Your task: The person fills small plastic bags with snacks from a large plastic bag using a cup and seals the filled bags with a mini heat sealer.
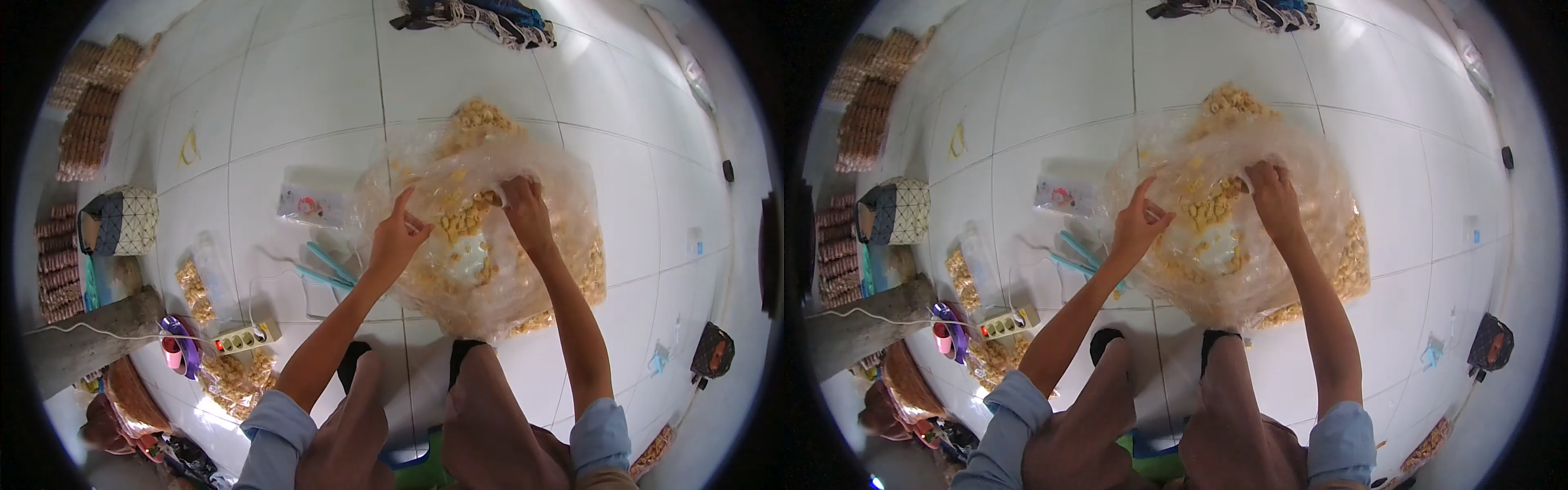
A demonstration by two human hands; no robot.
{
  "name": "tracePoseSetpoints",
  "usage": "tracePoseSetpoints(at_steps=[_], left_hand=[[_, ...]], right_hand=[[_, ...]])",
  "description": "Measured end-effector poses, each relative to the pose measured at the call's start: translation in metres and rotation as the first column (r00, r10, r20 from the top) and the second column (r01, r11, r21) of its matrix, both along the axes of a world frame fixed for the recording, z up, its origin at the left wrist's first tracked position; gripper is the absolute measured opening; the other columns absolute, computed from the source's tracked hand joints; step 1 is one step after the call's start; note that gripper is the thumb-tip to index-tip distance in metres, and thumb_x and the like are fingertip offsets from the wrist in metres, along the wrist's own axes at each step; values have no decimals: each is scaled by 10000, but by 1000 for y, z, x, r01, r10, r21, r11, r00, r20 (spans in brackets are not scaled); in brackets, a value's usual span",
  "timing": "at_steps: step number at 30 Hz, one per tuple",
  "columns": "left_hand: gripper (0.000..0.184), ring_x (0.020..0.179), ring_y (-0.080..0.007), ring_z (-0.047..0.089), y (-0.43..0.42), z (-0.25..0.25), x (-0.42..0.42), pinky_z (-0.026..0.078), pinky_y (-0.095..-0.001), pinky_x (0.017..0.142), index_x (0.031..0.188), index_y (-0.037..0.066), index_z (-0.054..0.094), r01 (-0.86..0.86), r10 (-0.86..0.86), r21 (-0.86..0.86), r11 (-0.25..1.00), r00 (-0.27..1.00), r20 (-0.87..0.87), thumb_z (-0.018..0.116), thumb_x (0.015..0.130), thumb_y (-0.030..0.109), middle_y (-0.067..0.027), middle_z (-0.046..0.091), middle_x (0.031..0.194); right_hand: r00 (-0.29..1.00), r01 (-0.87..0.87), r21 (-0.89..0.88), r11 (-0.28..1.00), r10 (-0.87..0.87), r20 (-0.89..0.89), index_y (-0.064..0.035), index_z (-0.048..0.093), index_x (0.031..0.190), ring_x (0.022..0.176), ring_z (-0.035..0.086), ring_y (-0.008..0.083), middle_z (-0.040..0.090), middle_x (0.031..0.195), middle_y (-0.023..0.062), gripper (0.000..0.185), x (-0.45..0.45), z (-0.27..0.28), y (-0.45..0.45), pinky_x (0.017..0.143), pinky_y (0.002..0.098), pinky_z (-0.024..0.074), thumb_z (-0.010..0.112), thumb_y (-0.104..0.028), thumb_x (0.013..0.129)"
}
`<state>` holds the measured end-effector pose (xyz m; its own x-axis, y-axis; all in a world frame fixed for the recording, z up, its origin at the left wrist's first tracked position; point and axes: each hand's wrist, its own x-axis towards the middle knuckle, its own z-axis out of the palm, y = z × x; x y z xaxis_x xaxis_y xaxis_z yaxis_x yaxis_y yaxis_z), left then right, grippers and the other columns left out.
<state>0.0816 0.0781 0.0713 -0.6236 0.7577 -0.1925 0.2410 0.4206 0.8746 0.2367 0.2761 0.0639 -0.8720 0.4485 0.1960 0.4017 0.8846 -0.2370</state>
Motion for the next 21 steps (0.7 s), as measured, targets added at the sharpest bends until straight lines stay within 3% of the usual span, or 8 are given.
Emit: tracePoseSetpoints(at_steps=[7, 10, 12, 13, 15, 17, 20, 21], left_hand=[[752, 636, -156, 596, -10, 11, 6, 484, -281, 617, 1347, 118, 304, 11, -10, -9, 1000, 999, 50, 709, 714, 149, -50, 595, 735], [752, 639, -153, 596, -13, 12, 6, 484, -281, 622, 1344, 121, 306, 29, -28, -28, 999, 998, 53, 711, 710, 141, -51, 594, 742], [747, 642, -153, 598, -16, 13, 2, 484, -281, 625, 1341, 122, 309, 38, -36, -37, 999, 998, 46, 710, 711, 141, -50, 595, 749], [752, 645, -157, 599, -17, 15, 0, 483, -283, 627, 1342, 132, 308, 79, -76, -53, 995, 996, 50, 712, 708, 141, -49, 596, 758], [757, 648, -162, 601, -19, 16, -2, 483, -285, 629, 1343, 142, 306, 120, -117, -63, 991, 992, 55, 714, 705, 142, -48, 597, 767], [775, 653, -174, 605, -20, 16, -3, 484, -295, 635, 1348, 162, 297, 168, -164, -92, 982, 985, 49, 721, 698, 145, -46, 599, 780], [785, 659, -183, 607, -21, 16, -4, 485, -306, 641, 1350, 171, 292, 180, -175, -101, 978, 983, 60, 724, 695, 148, -47, 600, 781], [785, 659, -183, 607, -21, 16, -4, 485, -306, 641, 1350, 171, 292, 179, -173, -103, 978, 983, 61, 724, 695, 148, -47, 600, 781]], right_hand=[[997, -15, -10, 1000, 14, -81, -76, 510, 1118, 1088, 412, 339, 467, 1103, 114, 507, 0, 7, -33, 872, 382, 452, 607, 29, 632], [992, -122, -128, 984, 119, -32, -84, 493, 1150, 1090, 406, 344, 459, 1126, 112, 562, 16, 10, -41, 855, 385, 470, 612, 51, 617], [1000, 7, 33, 999, -7, -24, -99, 470, 1195, 1107, 396, 348, 450, 1149, 108, 649, 25, 10, -34, 862, 386, 468, 648, 55, 590], [1000, 5, 33, 999, -4, -25, -99, 470, 1195, 1107, 396, 348, 450, 1149, 108, 649, 28, 14, -31, 862, 386, 468, 648, 55, 590], [977, 208, -14, 978, -207, 50, -101, 462, 1206, 1121, 386, 351, 446, 1156, 111, 678, 33, 27, -25, 870, 390, 464, 666, 57, 579], [973, 227, -83, 970, -223, 62, -99, 465, 1201, 1128, 378, 357, 443, 1163, 118, 674, 33, 22, -28, 880, 395, 457, 679, 43, 578], [999, -20, -159, 987, 26, 34, -68, 472, 1175, 1116, 381, 366, 453, 1145, 148, 642, 33, -2, -44, 856, 402, 468, 710, -1, 582], [999, -22, -160, 987, 27, 34, -68, 472, 1175, 1116, 381, 366, 453, 1145, 148, 642, 29, 1, -55, 856, 402, 468, 710, -1, 582]])
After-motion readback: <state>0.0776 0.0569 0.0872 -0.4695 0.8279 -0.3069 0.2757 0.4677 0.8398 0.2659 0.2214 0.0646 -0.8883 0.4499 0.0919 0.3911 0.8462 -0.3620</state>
